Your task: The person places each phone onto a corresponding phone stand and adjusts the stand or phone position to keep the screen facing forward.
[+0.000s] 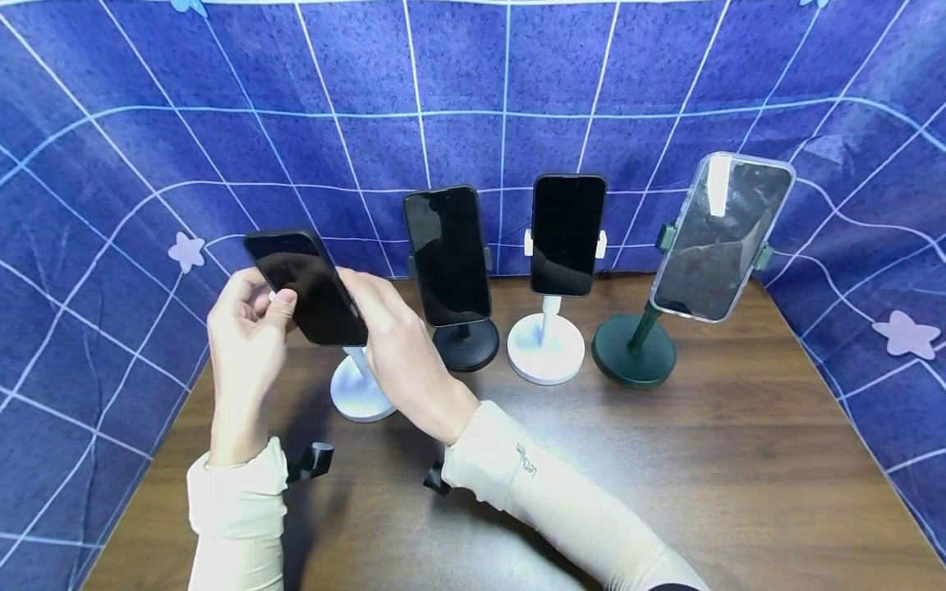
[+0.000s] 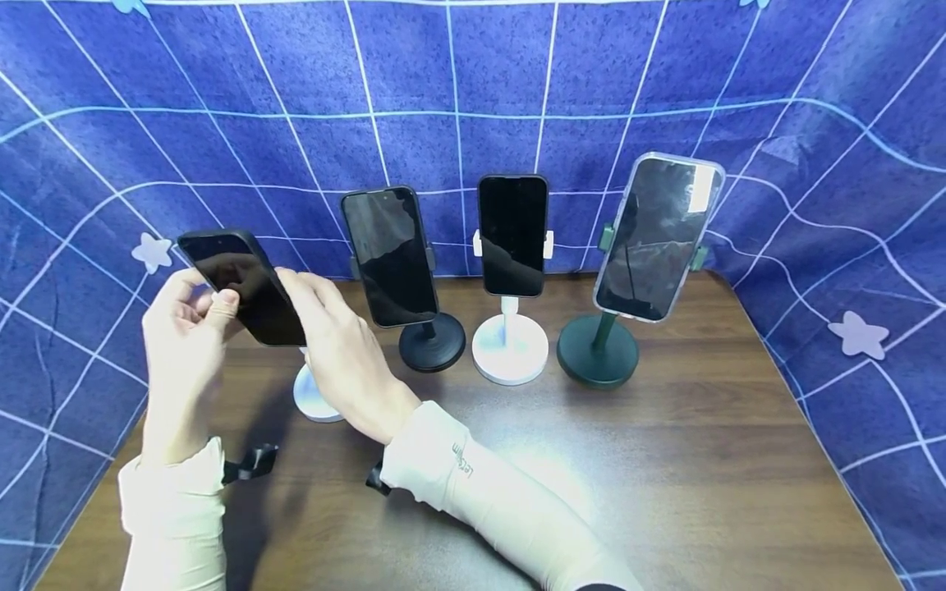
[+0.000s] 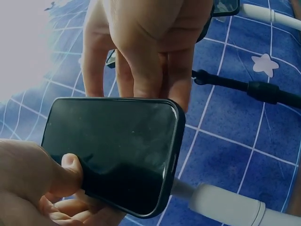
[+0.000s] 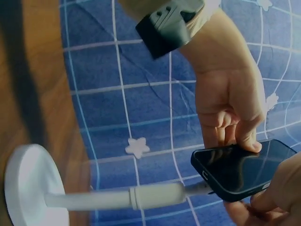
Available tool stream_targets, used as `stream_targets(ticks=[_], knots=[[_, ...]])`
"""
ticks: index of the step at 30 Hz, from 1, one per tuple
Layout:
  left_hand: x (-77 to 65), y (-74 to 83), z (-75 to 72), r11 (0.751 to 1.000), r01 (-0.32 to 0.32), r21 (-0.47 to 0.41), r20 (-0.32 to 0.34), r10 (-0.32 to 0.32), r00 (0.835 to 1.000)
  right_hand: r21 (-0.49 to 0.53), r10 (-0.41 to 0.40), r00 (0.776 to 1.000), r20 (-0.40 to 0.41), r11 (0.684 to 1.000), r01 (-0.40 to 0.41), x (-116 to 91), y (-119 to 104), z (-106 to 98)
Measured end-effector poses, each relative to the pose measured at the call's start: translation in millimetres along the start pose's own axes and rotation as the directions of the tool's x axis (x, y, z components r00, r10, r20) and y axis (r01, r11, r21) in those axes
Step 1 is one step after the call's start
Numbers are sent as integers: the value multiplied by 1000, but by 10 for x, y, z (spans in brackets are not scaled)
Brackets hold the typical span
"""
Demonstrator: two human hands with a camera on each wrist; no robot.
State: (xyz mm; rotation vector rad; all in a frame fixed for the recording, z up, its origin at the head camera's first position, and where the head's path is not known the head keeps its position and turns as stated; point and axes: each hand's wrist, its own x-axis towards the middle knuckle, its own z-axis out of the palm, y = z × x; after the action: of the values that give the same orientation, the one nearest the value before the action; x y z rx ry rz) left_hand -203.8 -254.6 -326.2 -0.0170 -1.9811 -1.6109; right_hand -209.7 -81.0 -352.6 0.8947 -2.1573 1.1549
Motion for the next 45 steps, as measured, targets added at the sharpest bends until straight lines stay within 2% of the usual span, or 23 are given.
stream_targets(ticks=[3, 7, 10, 13, 19, 24, 29, 34, 39, 45], knots=[[-4, 10, -20, 1000, -12, 14, -1, 12, 1000, 56, -11, 999, -32, 998, 13, 29, 23, 33], [-6, 8, -25, 999, -11, 33, 9, 11, 1000, 51, -43, 995, -91, 998, 47, 52, 66, 69], [1, -9, -19, 999, 17, -51, 22, -16, 1000, 22, -98, 988, -119, 995, 101, 47, 96, 83], [15, -29, -18, 986, 45, -161, 26, -41, 999, -25, -164, 979, -124, 986, 162, 35, 116, 83], [25, -45, -26, 990, 36, -135, 15, -34, 999, -114, -252, 961, -110, 964, 240, 25, 145, 68], [23, -43, -33, 982, 66, -177, 19, -64, 998, -172, -304, 948, -93, 943, 286, 39, 162, 45], [36, -32, -34, 984, 62, -164, 27, -59, 998, -250, -336, 938, -78, 918, 308, 42, 167, -2], [39, -23, -56, 963, 106, -247, 62, -94, 994, -333, -369, 929, -23, 879, 341, 33, 168, -47], [52, -15, -71, 954, 123, -274, 76, -106, 991, -388, -391, 920, 23, 845, 369, 40, 168, -107], [87, -9, -65, 951, 146, -273, 77, -129, 989, -391, -389, 921, 23, 844, 366, 62, 172, -151]])
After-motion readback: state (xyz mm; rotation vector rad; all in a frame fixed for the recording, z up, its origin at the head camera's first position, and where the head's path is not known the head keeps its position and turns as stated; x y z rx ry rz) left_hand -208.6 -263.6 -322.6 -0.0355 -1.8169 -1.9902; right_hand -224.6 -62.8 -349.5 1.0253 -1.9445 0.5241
